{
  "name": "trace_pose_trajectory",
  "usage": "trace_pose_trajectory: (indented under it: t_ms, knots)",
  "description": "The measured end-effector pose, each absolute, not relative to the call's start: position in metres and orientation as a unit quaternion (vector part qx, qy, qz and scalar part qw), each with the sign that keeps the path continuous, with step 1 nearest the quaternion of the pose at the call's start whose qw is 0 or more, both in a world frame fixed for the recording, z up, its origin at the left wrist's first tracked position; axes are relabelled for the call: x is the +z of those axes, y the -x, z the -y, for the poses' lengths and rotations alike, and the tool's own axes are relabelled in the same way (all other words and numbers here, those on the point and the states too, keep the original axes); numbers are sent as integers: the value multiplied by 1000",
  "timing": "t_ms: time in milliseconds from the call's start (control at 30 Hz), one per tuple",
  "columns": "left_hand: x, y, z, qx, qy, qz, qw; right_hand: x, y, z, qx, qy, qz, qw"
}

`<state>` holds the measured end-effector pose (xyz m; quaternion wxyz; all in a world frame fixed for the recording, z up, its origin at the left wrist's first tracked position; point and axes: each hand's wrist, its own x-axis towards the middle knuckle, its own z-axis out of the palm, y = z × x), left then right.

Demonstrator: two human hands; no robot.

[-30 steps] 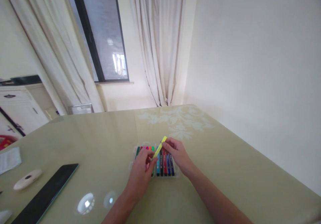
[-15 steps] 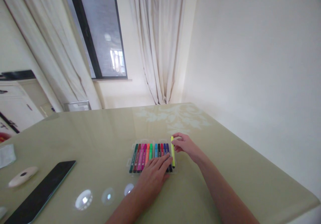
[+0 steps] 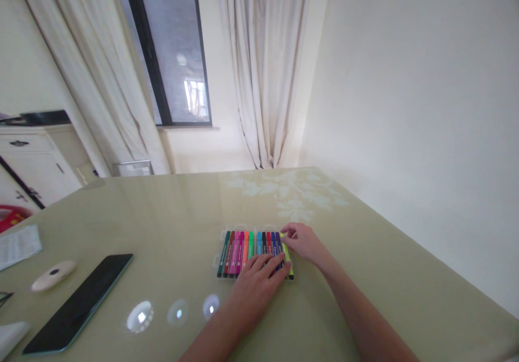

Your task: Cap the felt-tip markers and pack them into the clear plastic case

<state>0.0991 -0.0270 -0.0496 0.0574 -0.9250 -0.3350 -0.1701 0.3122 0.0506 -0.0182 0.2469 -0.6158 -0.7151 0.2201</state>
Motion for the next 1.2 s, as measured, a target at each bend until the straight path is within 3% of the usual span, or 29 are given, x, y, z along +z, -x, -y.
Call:
trace_pose_trajectory:
  t_ms: [533, 1033, 1200]
  knots:
    - [-48, -103, 30, -161, 916, 362, 57, -4, -308, -46, 190, 602, 719, 291]
    - [-47, -103, 29, -190, 915, 355, 38, -8, -306, -43, 175, 595, 744, 248]
    - [-19, -83, 22, -226, 828, 512, 18, -7, -309, -43, 189, 631, 707, 257]
